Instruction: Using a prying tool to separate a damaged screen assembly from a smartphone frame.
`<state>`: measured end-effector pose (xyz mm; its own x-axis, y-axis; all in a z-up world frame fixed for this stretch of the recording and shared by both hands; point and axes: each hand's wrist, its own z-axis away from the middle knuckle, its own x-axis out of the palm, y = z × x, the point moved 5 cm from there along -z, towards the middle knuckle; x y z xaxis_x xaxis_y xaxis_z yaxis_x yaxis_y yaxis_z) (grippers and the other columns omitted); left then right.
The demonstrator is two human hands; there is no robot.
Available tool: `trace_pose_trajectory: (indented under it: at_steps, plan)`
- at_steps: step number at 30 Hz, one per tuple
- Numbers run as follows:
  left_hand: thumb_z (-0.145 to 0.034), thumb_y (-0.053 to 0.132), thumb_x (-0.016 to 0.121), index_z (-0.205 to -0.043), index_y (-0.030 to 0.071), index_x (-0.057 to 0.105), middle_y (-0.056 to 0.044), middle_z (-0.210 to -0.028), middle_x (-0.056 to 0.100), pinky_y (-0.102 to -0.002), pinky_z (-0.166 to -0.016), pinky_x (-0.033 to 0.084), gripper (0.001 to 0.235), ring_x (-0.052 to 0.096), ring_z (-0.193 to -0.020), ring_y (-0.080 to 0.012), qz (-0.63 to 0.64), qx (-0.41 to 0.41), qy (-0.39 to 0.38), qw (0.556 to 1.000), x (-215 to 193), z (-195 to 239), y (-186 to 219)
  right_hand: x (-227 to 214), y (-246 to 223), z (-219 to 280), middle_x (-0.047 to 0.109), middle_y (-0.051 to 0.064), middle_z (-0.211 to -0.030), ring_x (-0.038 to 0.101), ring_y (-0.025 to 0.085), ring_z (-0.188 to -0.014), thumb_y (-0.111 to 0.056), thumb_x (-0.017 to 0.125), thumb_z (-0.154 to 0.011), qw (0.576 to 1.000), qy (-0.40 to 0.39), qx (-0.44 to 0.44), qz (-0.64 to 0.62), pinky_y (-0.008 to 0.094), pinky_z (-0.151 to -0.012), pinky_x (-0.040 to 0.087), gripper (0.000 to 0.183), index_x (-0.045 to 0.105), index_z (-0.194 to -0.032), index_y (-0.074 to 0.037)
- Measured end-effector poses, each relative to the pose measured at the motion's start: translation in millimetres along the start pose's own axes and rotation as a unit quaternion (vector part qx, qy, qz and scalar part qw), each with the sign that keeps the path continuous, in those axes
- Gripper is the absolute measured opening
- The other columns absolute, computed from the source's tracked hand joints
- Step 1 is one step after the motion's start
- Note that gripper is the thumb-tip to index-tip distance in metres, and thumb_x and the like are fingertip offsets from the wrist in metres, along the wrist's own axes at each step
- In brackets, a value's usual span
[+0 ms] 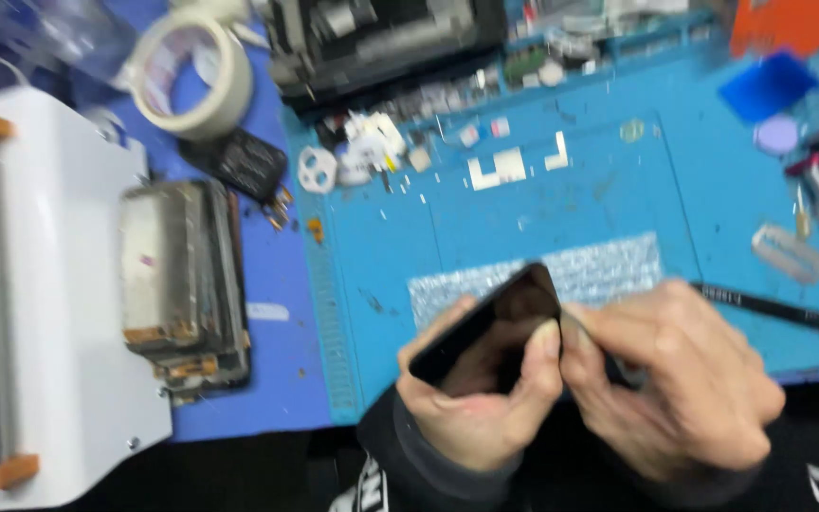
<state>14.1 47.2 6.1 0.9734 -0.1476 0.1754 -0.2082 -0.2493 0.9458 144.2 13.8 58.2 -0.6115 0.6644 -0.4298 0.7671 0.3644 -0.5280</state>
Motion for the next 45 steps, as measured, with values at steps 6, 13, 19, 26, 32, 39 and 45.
trace_pose_trajectory:
  at_steps: [6, 13, 19, 26, 32, 39, 45]
  plan:
    - [-0.084, -0.001, 0.083, -0.099, -0.007, 0.073, -0.009, -0.084, 0.076, -0.025, -0.066, 0.059, 0.019, 0.075, -0.075, -0.012, -0.036, -0.003, -0.033, 0.999, -9, -11, 5, -4, 14, 31, 0.069, 0.009, -0.074, 0.069, 0.017, -0.063, 0.008, 0.081, -0.075, 0.997, -0.003, 0.071, 0.005, 0.029, -0.061, 0.054, 0.019, 0.071, -0.089, 0.0]
    - [-0.083, 0.0, 0.081, -0.098, -0.006, 0.075, -0.008, -0.082, 0.076, -0.024, -0.065, 0.06, 0.017, 0.074, -0.073, -0.0106, -0.035, 0.007, -0.035, 0.999, -6, -14, 8, -7, 36, 65, 0.072, 0.007, -0.079, 0.072, 0.018, -0.069, 0.0, 0.081, -0.071, 0.993, -0.083, 0.075, 0.031, 0.03, -0.066, 0.057, 0.024, 0.072, -0.093, -0.005]
    - [-0.083, 0.0, 0.081, -0.098, -0.006, 0.075, -0.008, -0.082, 0.076, -0.024, -0.065, 0.06, 0.017, 0.075, -0.073, -0.0111, -0.046, 0.01, -0.046, 0.998, -5, -16, 11, -6, 41, 73, 0.073, 0.005, -0.076, 0.072, 0.016, -0.067, 0.0, 0.083, -0.072, 0.987, -0.093, 0.128, 0.03, 0.027, -0.064, 0.056, 0.022, 0.074, -0.091, -0.006]
    - [-0.083, 0.0, 0.081, -0.096, -0.007, 0.075, -0.009, -0.08, 0.075, -0.024, -0.064, 0.059, 0.015, 0.074, -0.072, -0.0115, -0.043, -0.018, -0.05, 0.998, -4, -15, 9, -7, 24, 44, 0.071, 0.006, -0.077, 0.071, 0.016, -0.067, 0.002, 0.082, -0.075, 0.994, -0.046, 0.092, 0.024, 0.028, -0.063, 0.056, 0.02, 0.071, -0.09, -0.004]
    - [-0.083, 0.0, 0.081, -0.095, -0.006, 0.075, -0.008, -0.08, 0.075, -0.023, -0.063, 0.059, 0.014, 0.074, -0.072, -0.0107, -0.045, -0.025, -0.043, 0.998, -3, -14, 11, -3, 15, 34, 0.071, 0.008, -0.076, 0.07, 0.017, -0.064, 0.003, 0.083, -0.072, 0.996, -0.048, 0.062, 0.048, 0.029, -0.06, 0.054, 0.021, 0.072, -0.089, -0.002]
    - [-0.084, 0.0, 0.081, -0.098, -0.007, 0.075, -0.007, -0.081, 0.076, -0.024, -0.065, 0.06, 0.016, 0.074, -0.073, -0.0094, -0.019, -0.058, -0.03, 0.998, -5, -14, 8, -4, 16, 38, 0.07, 0.009, -0.075, 0.069, 0.018, -0.064, 0.005, 0.082, -0.072, 0.997, -0.038, 0.049, 0.044, 0.028, -0.06, 0.054, 0.021, 0.072, -0.089, 0.0]
    - [-0.083, 0.0, 0.081, -0.1, -0.007, 0.075, -0.007, -0.082, 0.077, -0.024, -0.067, 0.06, 0.019, 0.073, -0.074, -0.009, -0.023, -0.072, -0.027, 0.997, -4, -14, 10, -6, 16, 38, 0.07, 0.009, -0.075, 0.068, 0.018, -0.063, 0.005, 0.082, -0.073, 0.998, -0.021, 0.047, 0.033, 0.028, -0.059, 0.053, 0.021, 0.072, -0.091, 0.0]
